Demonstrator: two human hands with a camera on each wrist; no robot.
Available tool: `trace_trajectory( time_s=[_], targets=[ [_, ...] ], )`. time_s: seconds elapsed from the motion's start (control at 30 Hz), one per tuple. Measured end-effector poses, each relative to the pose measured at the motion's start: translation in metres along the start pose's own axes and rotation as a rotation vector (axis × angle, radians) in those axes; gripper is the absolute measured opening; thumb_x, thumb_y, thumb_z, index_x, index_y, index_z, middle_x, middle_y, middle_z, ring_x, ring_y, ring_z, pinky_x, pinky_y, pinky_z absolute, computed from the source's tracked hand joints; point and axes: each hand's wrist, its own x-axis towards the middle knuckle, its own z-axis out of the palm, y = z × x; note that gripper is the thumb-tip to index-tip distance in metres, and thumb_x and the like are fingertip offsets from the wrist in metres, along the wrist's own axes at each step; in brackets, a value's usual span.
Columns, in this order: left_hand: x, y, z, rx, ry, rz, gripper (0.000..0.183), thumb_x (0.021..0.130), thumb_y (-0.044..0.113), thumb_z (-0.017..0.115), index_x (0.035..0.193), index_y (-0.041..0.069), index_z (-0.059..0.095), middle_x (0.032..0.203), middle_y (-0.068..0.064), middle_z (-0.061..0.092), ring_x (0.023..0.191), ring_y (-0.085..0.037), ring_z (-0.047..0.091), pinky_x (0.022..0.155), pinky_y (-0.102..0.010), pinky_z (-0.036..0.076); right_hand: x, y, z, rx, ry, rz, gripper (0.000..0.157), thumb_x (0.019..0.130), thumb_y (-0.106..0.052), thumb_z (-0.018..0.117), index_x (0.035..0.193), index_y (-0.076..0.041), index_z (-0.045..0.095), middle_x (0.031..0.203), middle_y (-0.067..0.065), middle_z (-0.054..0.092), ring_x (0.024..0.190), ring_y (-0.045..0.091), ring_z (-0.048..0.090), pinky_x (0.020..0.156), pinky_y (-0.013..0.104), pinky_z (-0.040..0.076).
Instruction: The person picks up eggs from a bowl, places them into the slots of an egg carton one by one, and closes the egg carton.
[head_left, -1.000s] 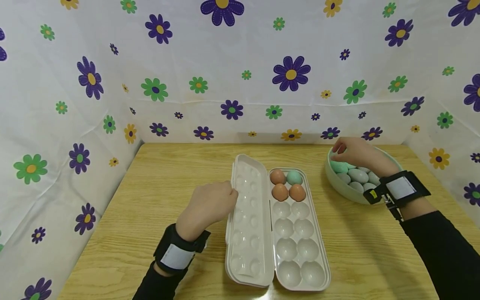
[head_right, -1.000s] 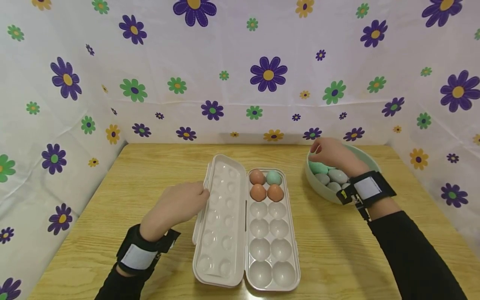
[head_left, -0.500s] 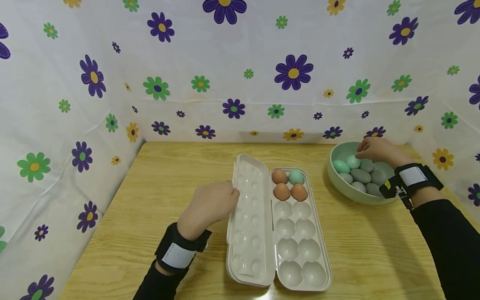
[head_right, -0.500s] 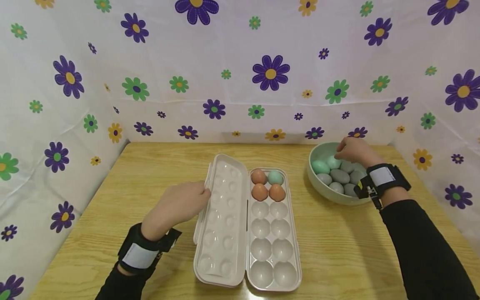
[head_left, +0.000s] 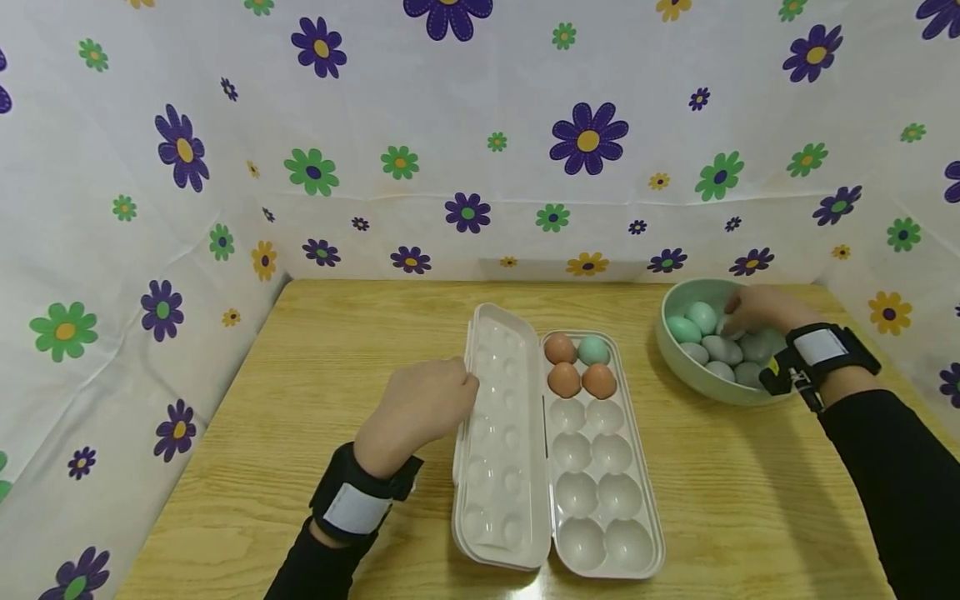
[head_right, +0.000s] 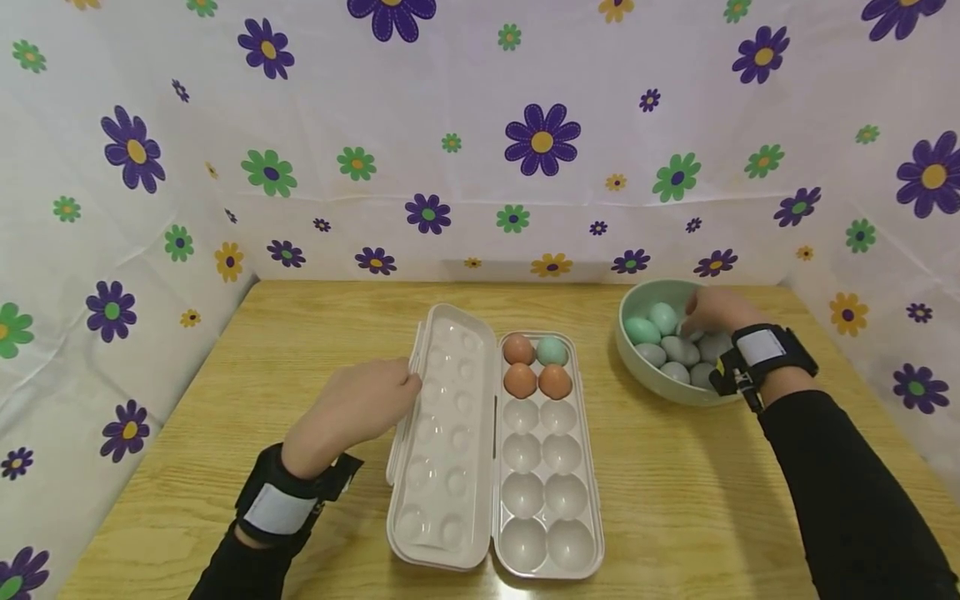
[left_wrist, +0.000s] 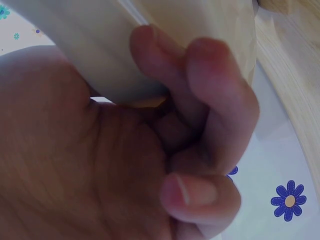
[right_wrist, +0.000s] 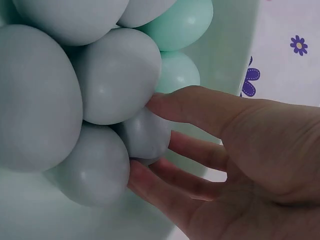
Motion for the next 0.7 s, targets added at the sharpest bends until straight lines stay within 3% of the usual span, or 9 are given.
trace_trajectory(
  time_s=[0.1, 0.17, 0.23, 0.33, 0.43, 0.57, 0.7],
  targets=[
    [0.000, 0.000, 0.000, 0.001, 0.002, 0.007, 0.034, 0.104, 0.021, 0.041, 0.076, 0.009, 0.057, 0.063, 0.001, 0.041, 0.056, -0.016, 0.046, 0.049, -0.029, 0.033, -0.001, -0.004, -0.002, -0.015, -0.036, 0.011, 0.058, 0.090, -0.016, 0.068, 0.129, 0.022, 0.049, 0.120, 0.040, 0.059, 0.104, 0.048, 0.061, 0.095, 0.061, 0.049],
    [0.000, 0.000, 0.000, 0.005, 0.004, 0.009, 0.034, 0.104, 0.021, 0.041, 0.076, 0.009, 0.057, 0.063, 0.001, 0.042, 0.057, -0.016, 0.046, 0.049, -0.029, 0.033, -0.003, -0.008, -0.002, -0.029, -0.050, 0.011, 0.051, 0.091, -0.017, 0.068, 0.122, 0.021, 0.054, 0.112, 0.037, 0.061, 0.099, 0.045, 0.061, 0.091, 0.057, 0.051],
    [0.000, 0.000, 0.001, 0.007, 0.005, 0.010, 0.035, 0.104, 0.021, 0.041, 0.076, 0.009, 0.057, 0.063, 0.000, 0.042, 0.057, -0.016, 0.047, 0.050, -0.029, 0.033, -0.005, -0.012, -0.003, -0.010, -0.070, 0.016, 0.043, 0.092, -0.018, 0.069, 0.112, 0.018, 0.059, 0.096, 0.028, 0.062, 0.090, 0.038, 0.058, 0.084, 0.049, 0.051],
    [-0.001, -0.001, 0.001, 0.010, 0.003, 0.013, 0.035, 0.104, 0.021, 0.041, 0.075, 0.010, 0.057, 0.063, 0.000, 0.042, 0.057, -0.016, 0.047, 0.050, -0.030, 0.034, -0.007, -0.014, -0.001, 0.014, -0.089, 0.031, 0.037, 0.094, -0.024, 0.069, 0.099, 0.012, 0.063, 0.081, 0.011, 0.051, 0.080, 0.028, 0.050, 0.074, 0.038, 0.042],
    [-0.001, -0.001, 0.002, 0.013, 0.002, 0.017, 0.035, 0.104, 0.021, 0.040, 0.075, 0.010, 0.057, 0.063, 0.000, 0.042, 0.058, -0.016, 0.048, 0.050, -0.030, 0.034, -0.007, -0.013, 0.001, 0.026, -0.089, 0.055, 0.046, 0.094, -0.028, 0.070, 0.105, 0.015, 0.062, 0.082, 0.011, 0.049, 0.082, 0.029, 0.049, 0.075, 0.038, 0.041],
    [0.000, -0.001, 0.002, 0.013, 0.003, 0.015, 0.035, 0.104, 0.021, 0.041, 0.075, 0.010, 0.056, 0.063, 0.000, 0.042, 0.058, -0.016, 0.048, 0.050, -0.030, 0.034, -0.005, -0.010, 0.002, 0.016, -0.072, 0.085, 0.060, 0.093, -0.031, 0.072, 0.121, 0.019, 0.054, 0.103, 0.026, 0.058, 0.094, 0.039, 0.053, 0.089, 0.051, 0.047],
    [0.000, -0.002, 0.002, 0.007, -0.001, 0.006, 0.035, 0.104, 0.021, 0.041, 0.076, 0.010, 0.057, 0.063, 0.000, 0.042, 0.057, -0.016, 0.048, 0.050, -0.029, 0.033, -0.002, -0.007, 0.002, -0.017, -0.103, 0.108, 0.065, 0.093, -0.036, 0.071, 0.124, 0.019, 0.054, 0.112, 0.031, 0.059, 0.100, 0.042, 0.054, 0.095, 0.058, 0.047]
  ],
)
